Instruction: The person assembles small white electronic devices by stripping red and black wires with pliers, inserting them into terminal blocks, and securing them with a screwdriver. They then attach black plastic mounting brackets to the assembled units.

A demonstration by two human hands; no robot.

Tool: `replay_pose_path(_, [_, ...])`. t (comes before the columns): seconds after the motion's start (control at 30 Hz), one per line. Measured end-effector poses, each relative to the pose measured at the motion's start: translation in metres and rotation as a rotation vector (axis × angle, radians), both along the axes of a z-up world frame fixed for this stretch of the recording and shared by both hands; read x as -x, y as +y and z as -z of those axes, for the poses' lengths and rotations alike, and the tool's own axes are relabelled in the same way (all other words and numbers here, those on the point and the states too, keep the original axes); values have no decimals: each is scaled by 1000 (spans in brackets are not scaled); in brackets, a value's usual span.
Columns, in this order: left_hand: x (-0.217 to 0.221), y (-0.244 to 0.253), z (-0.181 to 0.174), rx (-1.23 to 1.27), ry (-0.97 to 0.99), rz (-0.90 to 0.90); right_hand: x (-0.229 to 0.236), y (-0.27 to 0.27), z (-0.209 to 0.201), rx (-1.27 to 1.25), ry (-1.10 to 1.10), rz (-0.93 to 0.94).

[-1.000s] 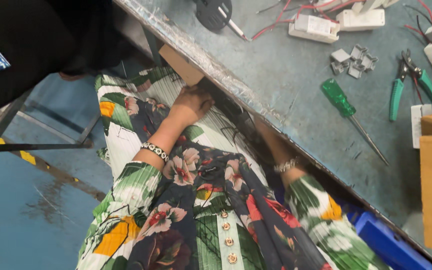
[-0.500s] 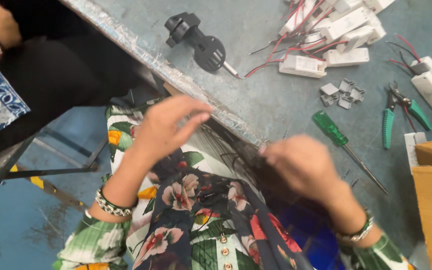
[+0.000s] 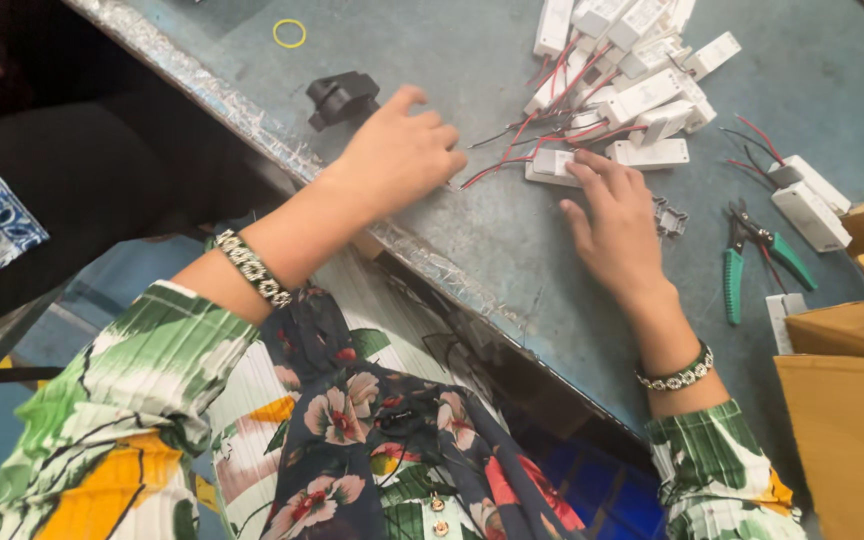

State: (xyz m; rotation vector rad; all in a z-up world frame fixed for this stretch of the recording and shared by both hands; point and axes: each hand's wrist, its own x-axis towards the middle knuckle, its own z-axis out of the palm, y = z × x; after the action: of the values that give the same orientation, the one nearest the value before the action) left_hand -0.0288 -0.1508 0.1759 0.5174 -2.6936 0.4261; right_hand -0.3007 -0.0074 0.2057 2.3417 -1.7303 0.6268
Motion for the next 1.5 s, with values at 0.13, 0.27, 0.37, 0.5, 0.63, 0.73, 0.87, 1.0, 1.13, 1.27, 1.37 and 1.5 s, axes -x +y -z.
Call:
replay_pose_path(0.13, [-18,10,-12,-333,342,45,-3,-15,1,-9,98,14])
replay_pose_path(0.27, [-25,27,-14,-389,479,45,-7,-25,-10,24,219,7])
replay_pose_path(0.37, [-23,35,-7,-368,567,38,-14,-12,-28,89,187,-3])
replay_pose_path(0.5, [-22,32,1,-448,667,79,-18,14,-53,53,198,-153])
replay_pose_path(0.63, [-18,37,-2,-391,685,56,-34,12,-40,46,172,-313])
replay_pose_path(0.73, [-14,51,-13,-397,709,30,-48,8,-29,-10,-133,-260])
replay_pose_path(0.87, [-6,65,-26,-595,799,44,-64,4,-20,-130,-658,-132])
replay_pose_path(1.0, [0,69,-34,-625,833,67,-64,-9,-19,-112,-830,-150])
replay_pose_path(1.13, [-2,66,-36,-708,817,110,-66,-9,-16,-163,-907,-187])
replay_pose_path(1.27, [-1,61,-34,-710,766,96,-61,-11,-13,-93,-810,-251])
replay_pose_path(1.37, [2,58,-32,-761,809,121,-60,-16,-10,-113,-909,-274])
replay_pose_path(1.5, [13,61,-27,-876,936,90,-58,-19,-4,-102,-923,-260])
